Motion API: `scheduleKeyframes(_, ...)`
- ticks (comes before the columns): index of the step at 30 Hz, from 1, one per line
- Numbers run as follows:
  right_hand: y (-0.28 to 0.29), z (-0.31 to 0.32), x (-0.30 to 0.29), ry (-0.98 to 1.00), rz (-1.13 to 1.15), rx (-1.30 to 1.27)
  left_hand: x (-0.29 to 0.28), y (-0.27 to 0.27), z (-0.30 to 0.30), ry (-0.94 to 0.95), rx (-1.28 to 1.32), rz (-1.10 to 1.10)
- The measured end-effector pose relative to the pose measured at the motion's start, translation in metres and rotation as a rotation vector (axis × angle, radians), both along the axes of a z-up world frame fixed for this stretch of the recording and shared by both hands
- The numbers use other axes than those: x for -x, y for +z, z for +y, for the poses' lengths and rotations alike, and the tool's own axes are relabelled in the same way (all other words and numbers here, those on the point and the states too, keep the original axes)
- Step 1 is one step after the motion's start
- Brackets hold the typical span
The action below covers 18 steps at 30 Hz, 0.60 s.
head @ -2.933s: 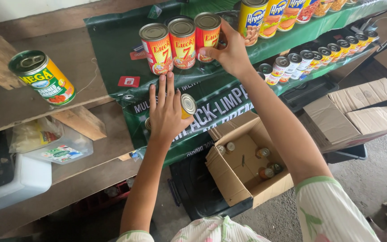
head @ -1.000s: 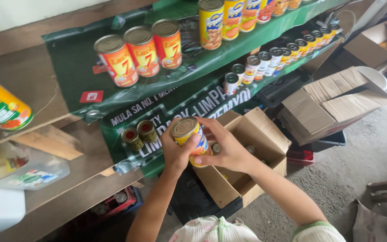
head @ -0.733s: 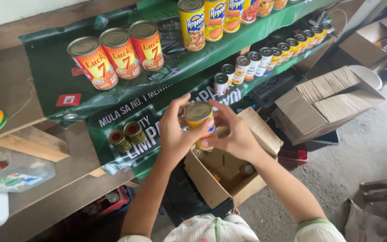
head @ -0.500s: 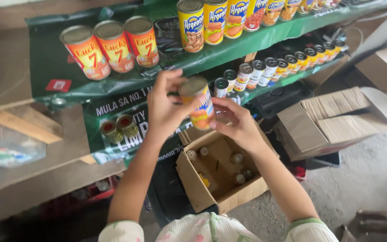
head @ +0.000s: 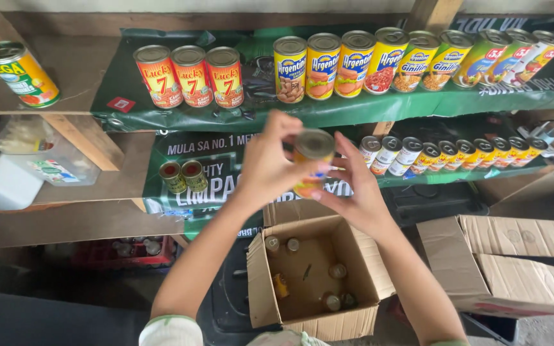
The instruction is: Organizing and placing various canned goods onto store shelves from cardboard boxes.
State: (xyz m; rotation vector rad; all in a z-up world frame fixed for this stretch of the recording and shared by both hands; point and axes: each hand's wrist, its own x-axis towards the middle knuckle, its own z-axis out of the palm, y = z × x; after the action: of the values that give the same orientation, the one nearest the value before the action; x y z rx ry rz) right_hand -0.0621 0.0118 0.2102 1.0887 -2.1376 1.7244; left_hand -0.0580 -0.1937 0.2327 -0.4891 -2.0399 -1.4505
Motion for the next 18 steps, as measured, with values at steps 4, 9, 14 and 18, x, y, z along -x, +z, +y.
scheduleKeyframes(4, 0.034, 0.003, 0.019, 0.000, -0.068, -0.232, 0.008, 0.007, 0.008, 0.091, 0.404, 0.200)
scheduleKeyframes(9, 0.044, 0.013, 0.059, -0.095, 0.053, -0.475, 0.090, 0.034, -0.034, 0.109, 0.491, 0.296)
scheduleKeyframes(14, 0.082, 0.004, 0.073, -0.157, 0.022, -0.611, 0.182, 0.043, -0.055, 0.436, 0.640, 0.436)
scheduleKeyframes(18, 0.117, -0.010, 0.091, -0.160, 0.185, -0.633, 0.191, 0.055, -0.057, 0.319, 0.678, 0.162)
